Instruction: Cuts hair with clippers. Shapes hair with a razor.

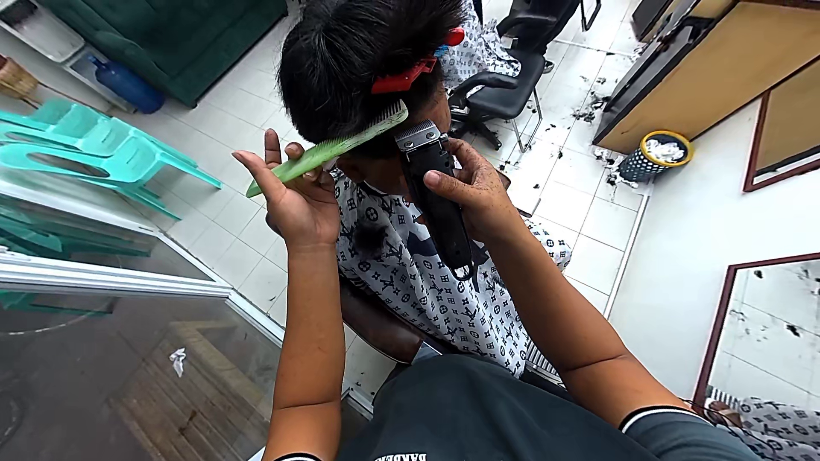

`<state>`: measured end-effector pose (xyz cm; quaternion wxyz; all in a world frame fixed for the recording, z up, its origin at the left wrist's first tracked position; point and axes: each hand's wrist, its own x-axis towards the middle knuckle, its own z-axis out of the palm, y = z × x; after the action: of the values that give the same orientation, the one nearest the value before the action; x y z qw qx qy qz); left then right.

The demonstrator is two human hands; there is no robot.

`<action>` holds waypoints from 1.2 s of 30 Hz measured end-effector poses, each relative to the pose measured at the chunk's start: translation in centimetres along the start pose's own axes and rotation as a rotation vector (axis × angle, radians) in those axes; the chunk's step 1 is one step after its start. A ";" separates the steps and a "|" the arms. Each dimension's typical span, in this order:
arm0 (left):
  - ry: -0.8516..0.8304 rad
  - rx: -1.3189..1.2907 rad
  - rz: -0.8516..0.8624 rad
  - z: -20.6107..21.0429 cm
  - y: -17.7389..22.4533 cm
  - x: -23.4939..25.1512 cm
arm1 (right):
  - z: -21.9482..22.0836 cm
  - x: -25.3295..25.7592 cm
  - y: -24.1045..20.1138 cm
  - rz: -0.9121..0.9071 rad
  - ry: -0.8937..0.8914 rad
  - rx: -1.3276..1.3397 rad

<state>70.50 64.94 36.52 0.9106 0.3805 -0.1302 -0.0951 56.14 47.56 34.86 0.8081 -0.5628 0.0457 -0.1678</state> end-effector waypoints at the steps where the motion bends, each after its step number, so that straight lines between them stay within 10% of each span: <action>1: -0.001 -0.003 -0.001 0.0 0.0 0.0 | 0.0 0.0 0.0 -0.001 0.001 -0.006; 36: 0.007 -0.001 0.004 0.1 -0.1 0.2 | 0.4 0.0 0.3 -0.013 0.054 -0.034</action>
<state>70.62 64.79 36.58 0.9115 0.3802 -0.1276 -0.0918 56.34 48.00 34.79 0.7958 -0.5720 0.0664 -0.1875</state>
